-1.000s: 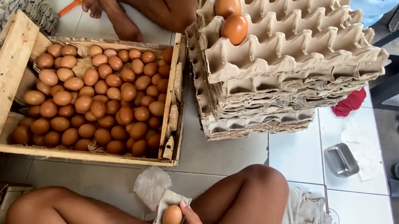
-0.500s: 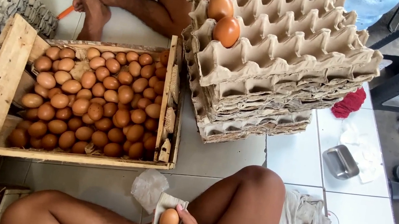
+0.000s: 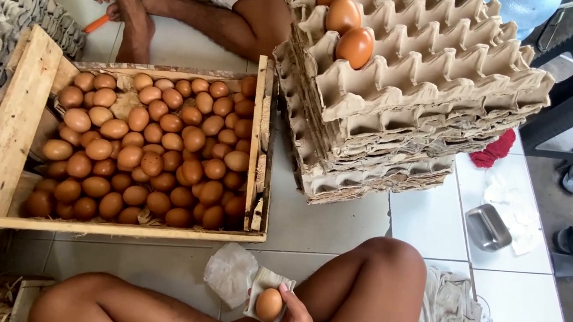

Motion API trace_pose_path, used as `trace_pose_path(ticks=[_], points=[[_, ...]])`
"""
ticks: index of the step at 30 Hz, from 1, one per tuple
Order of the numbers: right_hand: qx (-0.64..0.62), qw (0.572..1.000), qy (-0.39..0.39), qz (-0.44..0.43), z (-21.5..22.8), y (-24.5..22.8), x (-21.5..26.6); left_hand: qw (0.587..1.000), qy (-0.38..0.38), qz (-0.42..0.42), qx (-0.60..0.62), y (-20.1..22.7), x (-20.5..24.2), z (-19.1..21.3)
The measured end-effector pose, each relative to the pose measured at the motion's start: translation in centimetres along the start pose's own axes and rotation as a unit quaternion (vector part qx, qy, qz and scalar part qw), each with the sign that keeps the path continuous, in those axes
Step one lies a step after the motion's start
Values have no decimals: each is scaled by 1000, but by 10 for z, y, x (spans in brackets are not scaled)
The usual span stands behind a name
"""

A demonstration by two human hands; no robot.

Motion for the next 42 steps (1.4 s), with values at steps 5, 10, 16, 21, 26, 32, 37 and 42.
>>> trace_pose_path(ticks=[5, 10, 16, 21, 26, 32, 37, 42], points=[[25, 999, 1, 42, 6, 4, -17, 999, 25, -17, 18, -62, 29, -43], [104, 990, 9, 94, 16, 2, -26, 985, -53, 83, 139, -123, 40, -117], [234, 965, 20, 116, 21, 4, -20, 969, -130, 144, 152, -130, 27, -122], [348, 918, -34, 189, 25, 14, -34, 974, -116, 109, 164, -134, 23, -123], [433, 861, -13, 267, 20, 0, -22, 961, -58, 230, 144, -147, 20, -115], [388, 888, 63, 238, 30, -13, -26, 944, -30, 202, 261, -119, 12, -98], [353, 916, 44, 188, 18, -13, -13, 973, -73, 61, 212, -93, 8, -95], [180, 978, -31, 104, 11, 1, -14, 978, -69, 29, 193, -95, 9, -97]])
Point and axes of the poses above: each hand's wrist, its own x-axis away from the middle knuckle, its own z-axis out of the back of the hand, y = z × x, the point moved 7 cm from there along -x, towards the middle knuckle, and after that the axes turned 13 degrees about x, right-handed, at the moved point
